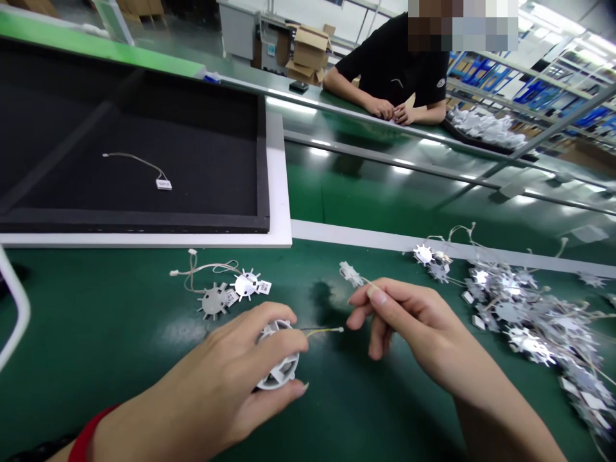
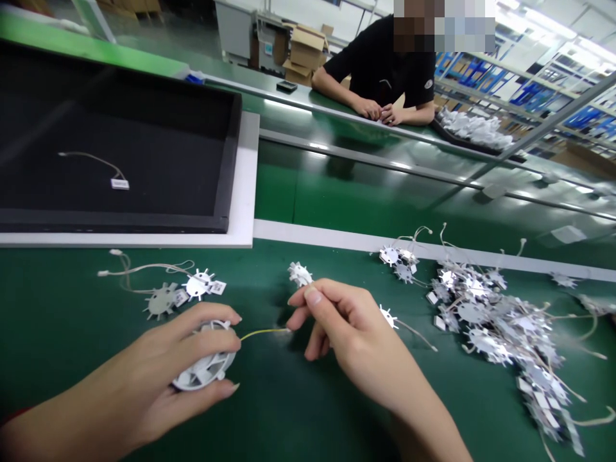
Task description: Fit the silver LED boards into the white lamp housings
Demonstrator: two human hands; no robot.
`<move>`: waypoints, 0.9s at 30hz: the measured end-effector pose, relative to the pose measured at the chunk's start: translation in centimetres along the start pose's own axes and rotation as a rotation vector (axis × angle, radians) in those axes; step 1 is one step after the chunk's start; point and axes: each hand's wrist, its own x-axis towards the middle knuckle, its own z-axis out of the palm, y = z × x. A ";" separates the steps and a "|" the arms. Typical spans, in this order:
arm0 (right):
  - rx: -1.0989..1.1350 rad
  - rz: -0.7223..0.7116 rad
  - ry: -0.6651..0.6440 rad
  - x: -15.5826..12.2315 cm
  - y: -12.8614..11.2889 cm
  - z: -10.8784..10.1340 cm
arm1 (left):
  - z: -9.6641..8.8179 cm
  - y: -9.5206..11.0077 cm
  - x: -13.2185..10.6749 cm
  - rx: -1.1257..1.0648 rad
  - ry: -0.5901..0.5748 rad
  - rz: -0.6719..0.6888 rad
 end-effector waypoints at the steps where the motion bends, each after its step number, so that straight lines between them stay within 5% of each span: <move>1: -0.013 -0.033 0.010 0.0 0.0 0.1 | 0.1 0.0 0.0 0.032 0.018 0.016; 13: -0.102 -0.320 0.034 -1.7 0.3 1.2 | -0.3 0.2 -0.1 0.002 0.218 0.091; 18: -0.186 -0.297 -0.105 -2.6 0.2 2.4 | -0.2 0.2 -0.3 -0.012 0.310 0.111; 27: -0.178 -0.394 -0.293 -2.4 -1.0 3.5 | -0.2 -0.2 -0.5 -0.153 0.281 0.082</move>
